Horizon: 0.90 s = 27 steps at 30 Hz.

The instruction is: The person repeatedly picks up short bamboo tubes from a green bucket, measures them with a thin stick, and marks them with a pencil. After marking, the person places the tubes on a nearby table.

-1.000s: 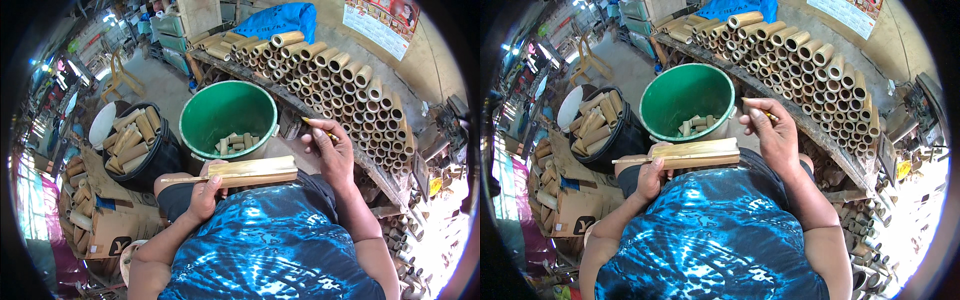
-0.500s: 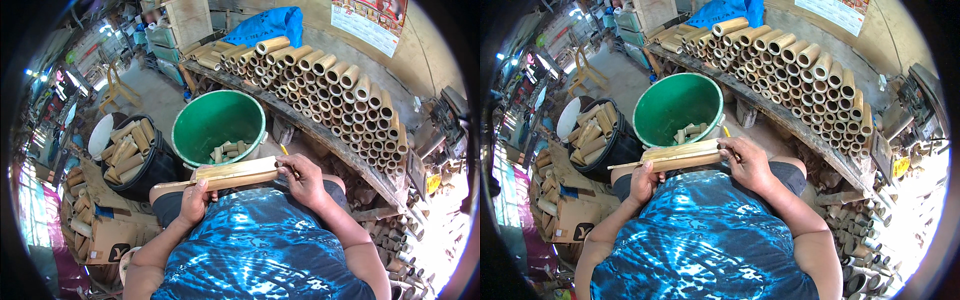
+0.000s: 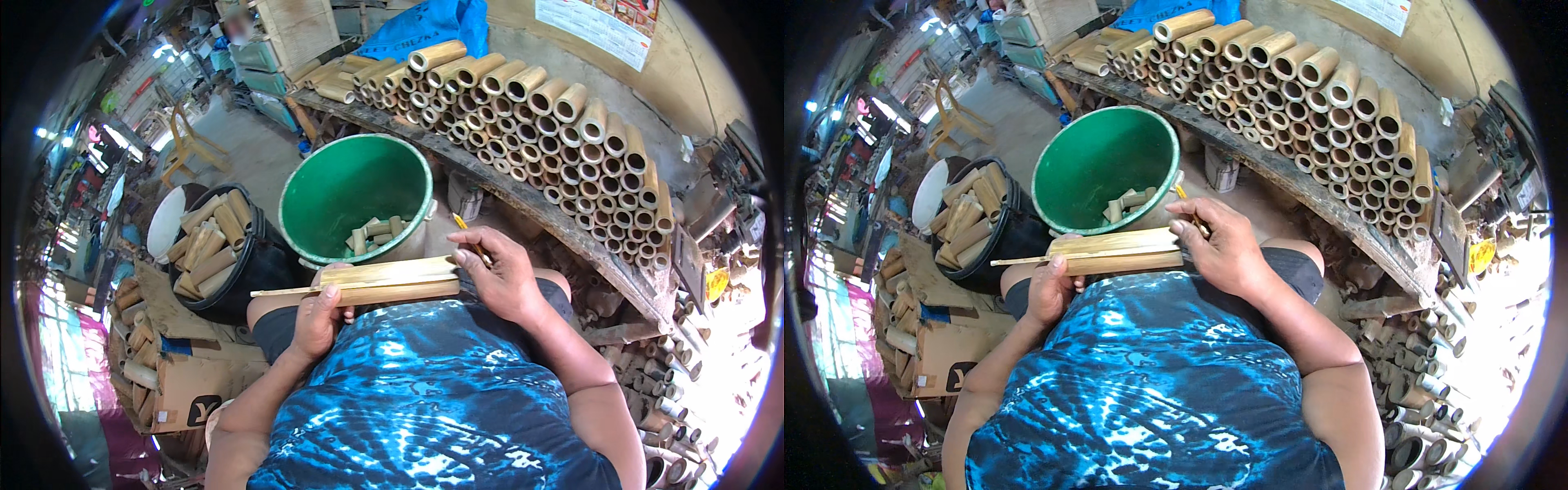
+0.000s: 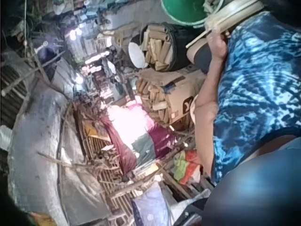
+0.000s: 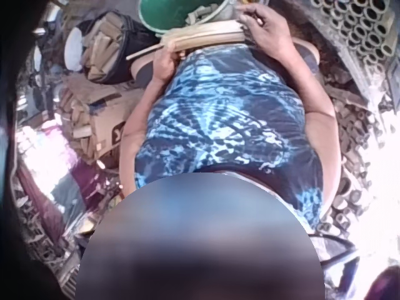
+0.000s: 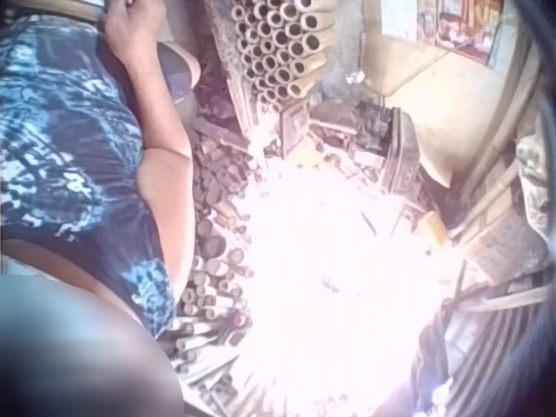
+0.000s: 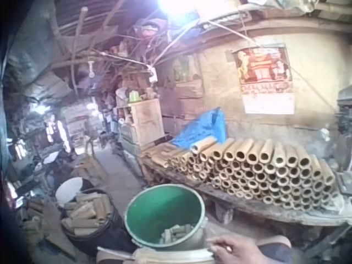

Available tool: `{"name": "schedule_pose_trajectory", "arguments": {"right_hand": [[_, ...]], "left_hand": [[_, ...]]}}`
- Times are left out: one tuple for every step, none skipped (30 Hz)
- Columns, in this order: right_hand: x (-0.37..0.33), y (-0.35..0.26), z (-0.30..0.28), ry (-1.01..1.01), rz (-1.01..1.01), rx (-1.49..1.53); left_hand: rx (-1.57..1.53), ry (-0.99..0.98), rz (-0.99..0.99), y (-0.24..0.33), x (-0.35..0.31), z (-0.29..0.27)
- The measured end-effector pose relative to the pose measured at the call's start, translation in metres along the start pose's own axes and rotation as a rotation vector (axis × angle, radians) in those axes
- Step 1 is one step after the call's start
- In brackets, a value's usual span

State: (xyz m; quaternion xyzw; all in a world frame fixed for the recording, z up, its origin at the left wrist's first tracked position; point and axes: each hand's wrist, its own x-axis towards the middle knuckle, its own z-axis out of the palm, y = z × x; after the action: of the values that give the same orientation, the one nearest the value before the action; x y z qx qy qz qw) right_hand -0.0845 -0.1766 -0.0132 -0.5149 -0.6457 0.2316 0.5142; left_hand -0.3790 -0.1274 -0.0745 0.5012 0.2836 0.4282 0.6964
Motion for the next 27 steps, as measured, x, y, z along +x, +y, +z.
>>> {"name": "schedule_pose_trajectory", "arguments": {"right_hand": [[0.0, -0.002, -0.002, -0.055, -0.044, -0.068], [-0.001, -0.005, -0.005, -0.11, -0.09, -0.137], [-0.002, -0.007, -0.006, -0.158, -0.142, -0.211], [-0.004, -0.009, -0.002, -0.159, -0.163, -0.198], [-0.004, -0.01, 0.001, -0.163, -0.2, -0.233], [-0.004, -0.01, 0.003, -0.168, -0.24, -0.271], [-0.004, -0.008, 0.004, -0.17, -0.273, -0.309], [-0.004, -0.007, 0.005, -0.174, -0.302, -0.374], [-0.004, -0.004, 0.006, -0.146, -0.305, -0.405], [-0.003, -0.001, 0.007, -0.114, -0.301, -0.437], [-0.002, 0.003, 0.007, -0.082, -0.297, -0.47], [0.0, 0.008, 0.005, -0.027, -0.266, -0.442], [0.002, 0.014, 0.002, 0.026, -0.236, -0.414], [0.005, 0.021, -0.001, 0.076, -0.204, -0.384], [0.008, 0.029, -0.006, 0.114, -0.157, -0.357], [0.009, 0.036, -0.011, 0.146, -0.09, -0.348], [0.01, 0.045, -0.017, 0.174, -0.023, -0.336], [0.009, 0.054, -0.022, 0.186, 0.013, -0.347], [0.006, 0.063, -0.028, 0.198, 0.08, -0.359], [0.002, 0.073, -0.034, 0.179, 0.048, -0.396], [-0.004, 0.083, -0.039, 0.155, 0.025, -0.421], [-0.009, 0.095, -0.042, 0.132, 0.003, -0.446], [-0.015, 0.106, -0.045, 0.108, 0.006, -0.47], [-0.022, 0.118, -0.05, 0.099, -0.015, -0.504], [-0.029, 0.129, -0.054, 0.09, -0.011, -0.538], [-0.036, 0.14, -0.059, 0.082, 0.011, -0.574], [-0.043, 0.15, -0.065, 0.096, 0.028, -0.586]], "left_hand": [[0.014, -0.005, 0.019, 0.0, -0.001, 0.001], [0.017, -0.01, 0.038, 0.0, -0.001, 0.002], [0.041, -0.009, 0.043, 0.001, -0.001, 0.002], [0.051, -0.011, 0.046, 0.001, -0.001, 0.002], [0.06, -0.015, 0.048, 0.001, -0.001, 0.002], [0.053, -0.024, 0.047, 0.001, -0.002, 0.002], [0.078, -0.016, 0.037, 0.001, -0.003, 0.001], [0.09, -0.005, 0.021, 0.001, -0.003, 0.001], [0.093, -0.002, 0.003, 0.001, -0.004, 0.0], [0.07, 0.024, -0.039, 0.0, -0.004, -0.001], [0.049, 0.01, -0.04, -0.001, -0.003, -0.003], [0.027, -0.004, -0.04, -0.002, -0.001, -0.005], [-0.012, 0.0, -0.048, -0.004, 0.001, -0.008], [-0.036, 0.007, -0.04, -0.006, 0.003, -0.01], [-0.076, 0.034, -0.04, -0.009, 0.006, -0.014], [-0.134, 0.048, -0.043, -0.011, 0.009, -0.018], [-0.13, 0.072, -0.024, -0.013, 0.013, -0.024], [-0.145, 0.084, -0.009, -0.014, 0.018, -0.032], [-0.169, 0.1, 0.007, -0.016, 0.023, -0.04], [-0.162, 0.109, 0.017, -0.017, 0.029, -0.049], [-0.181, 0.117, 0.025, -0.02, 0.034, -0.057], [-0.201, 0.139, 0.026, -0.022, 0.039, -0.066], [-0.219, 0.172, 0.018, -0.025, 0.043, -0.074], [-0.24, 0.19, 0.035, -0.029, 0.046, -0.082], [-0.251, 0.217, 0.039, -0.032, 0.049, -0.09], [-0.262, 0.243, 0.044, -0.036, 0.052, -0.097], [-0.274, 0.27, 0.048, -0.039, 0.055, -0.104]]}}
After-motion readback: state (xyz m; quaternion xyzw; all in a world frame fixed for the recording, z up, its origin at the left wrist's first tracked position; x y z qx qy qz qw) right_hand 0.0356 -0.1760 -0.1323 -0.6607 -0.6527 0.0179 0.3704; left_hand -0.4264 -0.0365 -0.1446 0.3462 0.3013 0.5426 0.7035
